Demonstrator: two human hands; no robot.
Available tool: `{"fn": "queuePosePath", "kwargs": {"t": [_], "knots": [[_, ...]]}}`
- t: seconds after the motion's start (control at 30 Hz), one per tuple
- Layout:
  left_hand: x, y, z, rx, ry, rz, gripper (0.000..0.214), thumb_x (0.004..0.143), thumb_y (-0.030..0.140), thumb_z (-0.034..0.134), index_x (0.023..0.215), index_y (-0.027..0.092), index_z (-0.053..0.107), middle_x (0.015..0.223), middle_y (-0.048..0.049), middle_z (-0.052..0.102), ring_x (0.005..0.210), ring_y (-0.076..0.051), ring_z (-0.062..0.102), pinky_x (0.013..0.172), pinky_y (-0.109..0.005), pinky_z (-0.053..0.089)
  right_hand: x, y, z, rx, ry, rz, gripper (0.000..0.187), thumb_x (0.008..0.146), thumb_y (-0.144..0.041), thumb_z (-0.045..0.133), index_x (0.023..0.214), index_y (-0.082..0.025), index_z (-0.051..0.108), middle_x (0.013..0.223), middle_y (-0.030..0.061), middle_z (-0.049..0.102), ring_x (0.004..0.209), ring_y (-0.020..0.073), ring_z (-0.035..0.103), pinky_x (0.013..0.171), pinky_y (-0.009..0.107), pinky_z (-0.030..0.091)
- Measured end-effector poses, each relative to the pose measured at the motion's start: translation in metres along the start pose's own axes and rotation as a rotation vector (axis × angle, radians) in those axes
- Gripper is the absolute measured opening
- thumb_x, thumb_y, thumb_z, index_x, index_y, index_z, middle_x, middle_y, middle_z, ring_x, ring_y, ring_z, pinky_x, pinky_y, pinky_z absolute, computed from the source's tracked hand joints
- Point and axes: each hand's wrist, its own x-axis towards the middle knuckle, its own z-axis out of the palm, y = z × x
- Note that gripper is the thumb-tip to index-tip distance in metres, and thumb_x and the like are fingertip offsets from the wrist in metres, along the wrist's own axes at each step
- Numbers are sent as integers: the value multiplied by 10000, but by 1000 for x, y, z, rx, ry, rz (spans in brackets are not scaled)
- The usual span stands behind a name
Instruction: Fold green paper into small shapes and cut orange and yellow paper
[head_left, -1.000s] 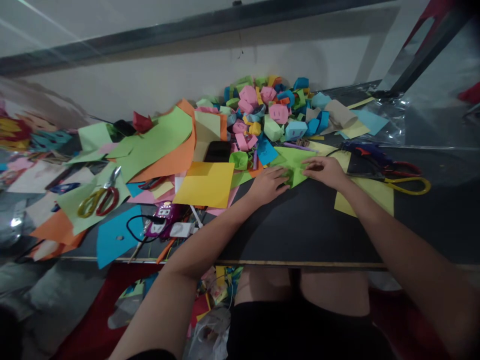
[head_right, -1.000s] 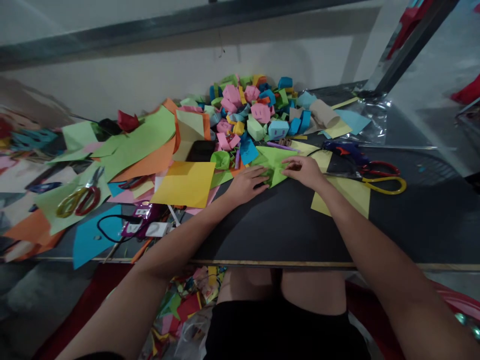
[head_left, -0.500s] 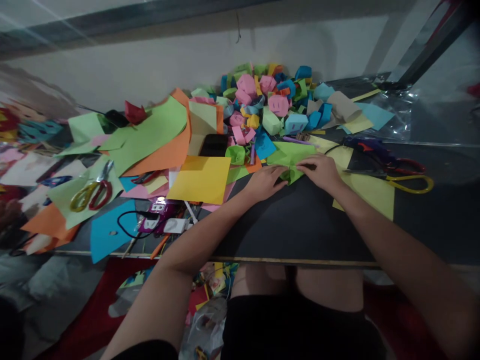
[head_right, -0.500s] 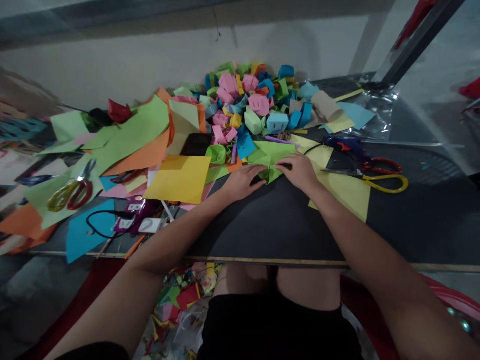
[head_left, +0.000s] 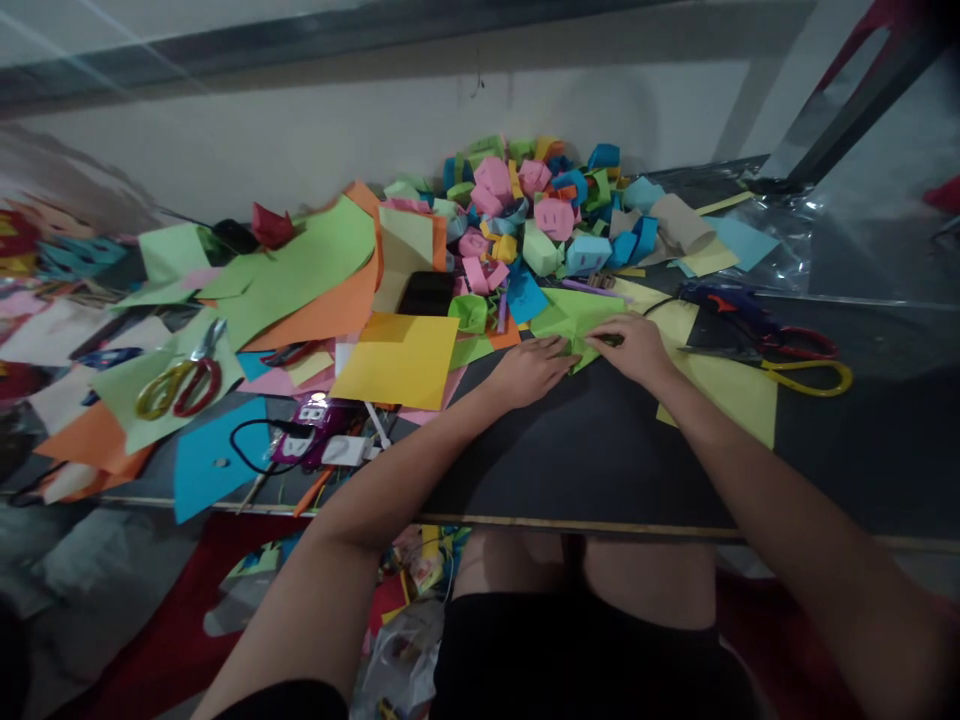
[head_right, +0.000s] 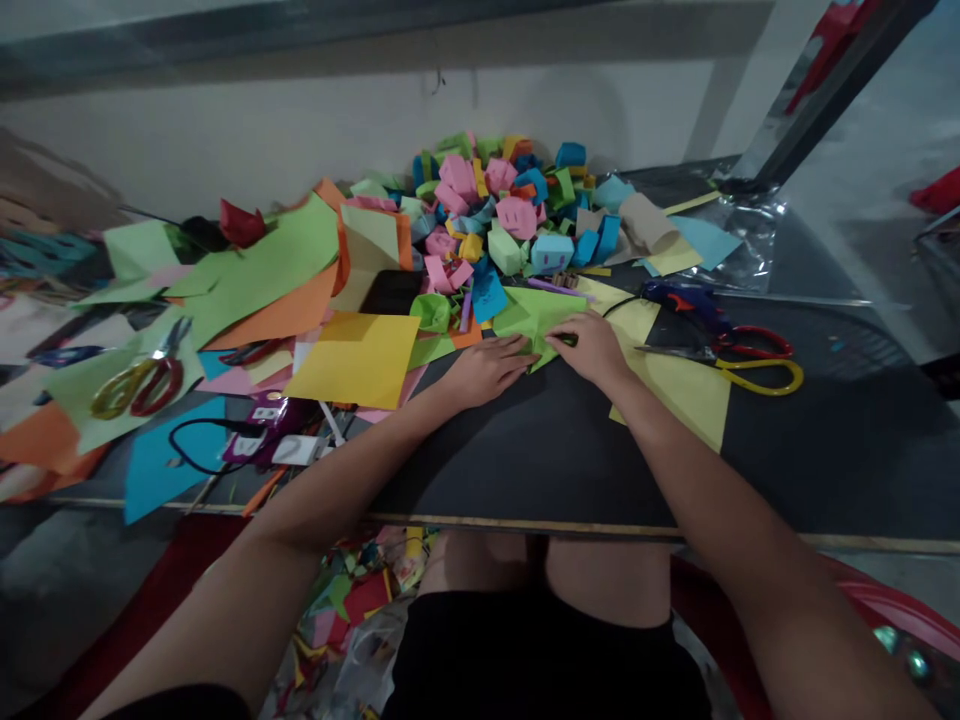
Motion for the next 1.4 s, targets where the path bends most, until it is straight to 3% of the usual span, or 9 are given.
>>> {"fn": "queuePosePath", "kwargs": {"t": [0.23, 0.67, 0.8, 0.87, 1.0, 1.2, 1.4], "knots": [[-2, 20, 0, 31, -32, -95, 508, 1078, 440, 362, 1376, 103, 598, 1479, -223, 581, 1436, -326, 518, 1192, -480, 426, 1, -1, 3, -68, 44, 20, 141, 884, -332, 723, 892, -267, 848, 925, 72, 782, 966, 280, 675, 955, 473, 507], [-5, 16, -1, -60, -35, -92, 661, 1015, 637, 415, 1413, 135, 576, 1508, -218, 555, 1459, -354, 485, 1191, -501, 427, 1, -3, 2, -81, 21, 46, 154, 912, -343, 708, 917, -280, 849, 960, 70, 781, 989, 286, 677, 949, 483, 524], [-5, 20, 0, -49, -42, -128, 719, 977, 688, 462, 1406, 122, 576, 1531, -240, 527, 1475, -365, 463, 1209, -516, 402, -9, -23, -4, -180, 29, -60, 257, 973, -305, 592, 1008, -249, 840, 1112, 82, 787, 1133, 310, 641, 1034, 521, 480], [-5, 20, 2, -49, -50, -128, 715, 981, 672, 474, 1392, 97, 577, 1533, -256, 518, 1481, -360, 456, 1230, -510, 375, -20, -40, -8, -223, -13, -142, 348, 1009, -289, 499, 1158, -206, 803, 1337, 95, 718, 1278, 314, 592, 1095, 516, 450], [-6, 18, 6, -49, -50, -122, 682, 978, 615, 532, 1402, 82, 557, 1543, -260, 504, 1496, -352, 435, 1244, -509, 357, -44, -64, -8, -262, -169, -170, 460, 1022, -341, 446, 1336, -131, 707, 1420, 145, 661, 1294, 316, 616, 1096, 492, 477], [-5, 21, 2, -43, -46, -137, 688, 970, 628, 543, 1416, 104, 570, 1525, -246, 532, 1466, -360, 478, 1228, -496, 384, -57, -36, -10, -274, -290, -151, 605, 1035, -461, 402, 1516, -120, 539, 1554, 161, 528, 1452, 325, 496, 1193, 518, 417], [-3, 24, 1, -64, -17, -151, 657, 965, 617, 565, 1400, 124, 596, 1524, -248, 532, 1463, -356, 483, 1210, -513, 403, -60, -15, -26, -379, -247, -96, 557, 1036, -469, 410, 1510, -218, 558, 1552, 96, 541, 1472, 341, 465, 1174, 566, 427]]}}
